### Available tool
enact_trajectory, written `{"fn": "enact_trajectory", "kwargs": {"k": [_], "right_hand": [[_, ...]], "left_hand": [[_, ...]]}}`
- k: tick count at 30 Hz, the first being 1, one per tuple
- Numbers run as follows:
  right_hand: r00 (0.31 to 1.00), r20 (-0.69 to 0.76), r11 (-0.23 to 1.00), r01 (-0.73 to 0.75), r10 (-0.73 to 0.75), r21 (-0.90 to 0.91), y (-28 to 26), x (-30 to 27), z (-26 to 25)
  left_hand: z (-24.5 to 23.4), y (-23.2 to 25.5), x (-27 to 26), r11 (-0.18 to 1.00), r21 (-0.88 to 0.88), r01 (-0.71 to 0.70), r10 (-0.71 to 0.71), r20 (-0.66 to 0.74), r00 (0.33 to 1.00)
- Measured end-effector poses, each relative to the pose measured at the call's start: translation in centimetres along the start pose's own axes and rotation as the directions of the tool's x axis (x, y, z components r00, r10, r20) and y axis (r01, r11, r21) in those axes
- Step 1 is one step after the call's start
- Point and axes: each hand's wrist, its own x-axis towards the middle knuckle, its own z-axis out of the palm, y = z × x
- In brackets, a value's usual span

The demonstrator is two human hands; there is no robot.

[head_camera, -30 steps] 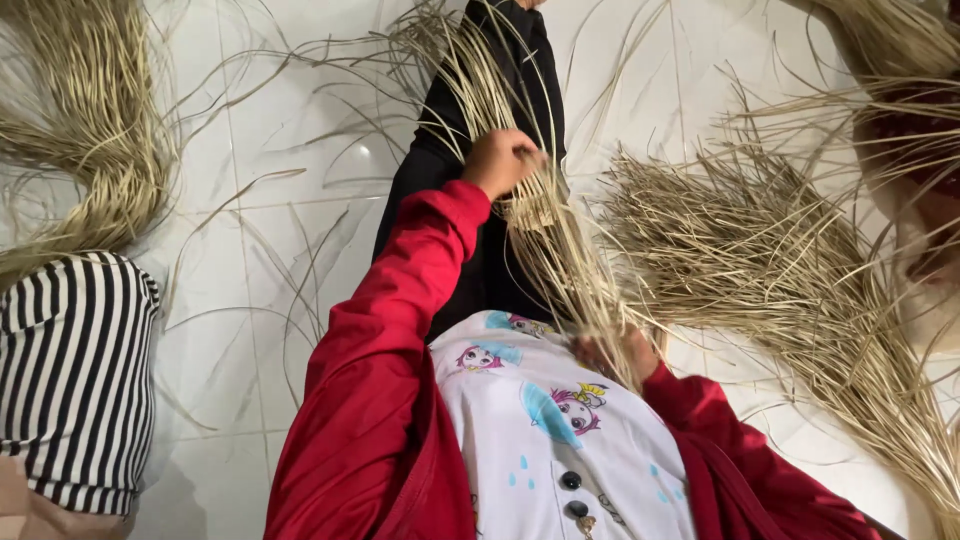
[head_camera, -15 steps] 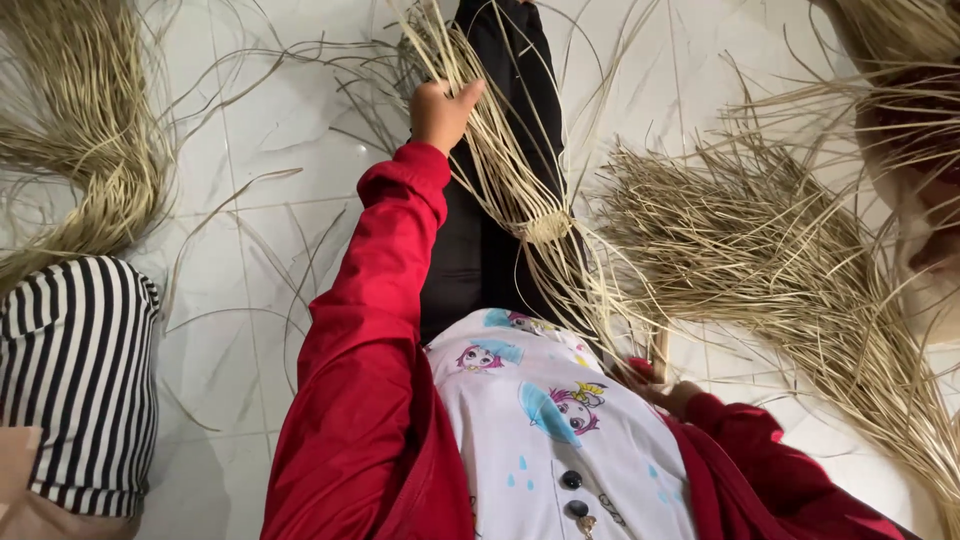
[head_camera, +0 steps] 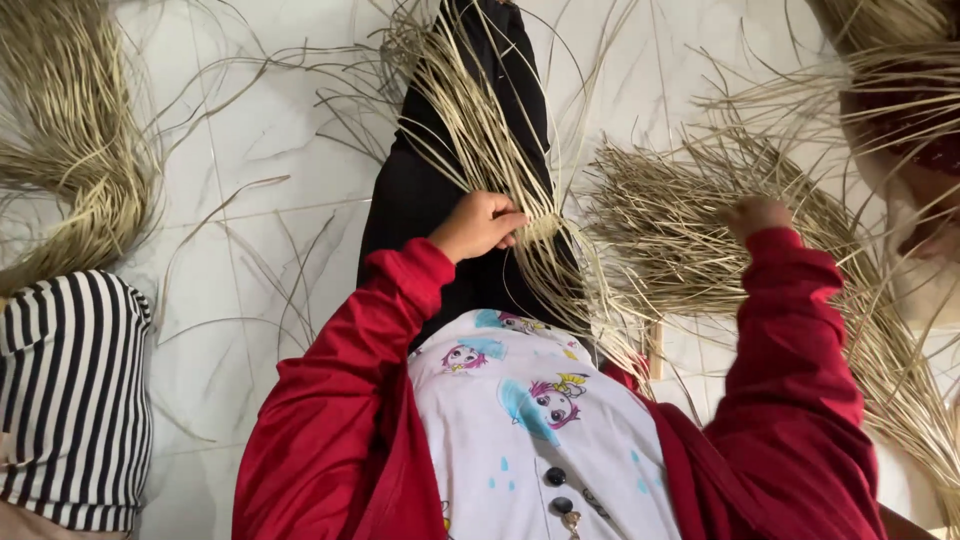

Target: A person is weaving long, thin strips of dried plant material together by hand while sitting on the floor.

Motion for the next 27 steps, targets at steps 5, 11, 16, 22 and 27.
{"fn": "enact_trajectory", "kwargs": {"k": [5,11,16,22,27], "right_hand": [[0.963,-0.241,0.917,0.2,-0.119,0.344,-9.5,0.3,-3.2],[0.95,-0.268,0.925,0.24,-0.161,0.293,-15.6,4.7,-2.6],[0.979,-0.171,0.952,0.158,-0.115,0.264,-19.5,2.7,-6.0],[0.988,-0.132,0.929,0.126,-0.085,0.349,-20.8,5.3,-4.2],[0.996,-0.082,0.861,0.073,-0.036,0.503,-20.3,5.9,-3.5]], "left_hand": [[-3.0,-1.2,0.7,0.967,0.234,-0.105,0.116,-0.032,0.993],[-3.3,-2.9,1.3,0.972,0.173,-0.159,0.175,-0.079,0.981],[-2.5,-2.2,0.0,0.959,-0.044,-0.28,0.264,-0.219,0.939],[-3.3,-0.1,-2.2,0.893,0.1,-0.439,0.441,-0.392,0.807],[-4.3,0.7,-2.5,0.854,0.121,-0.506,0.506,-0.414,0.757]]}}
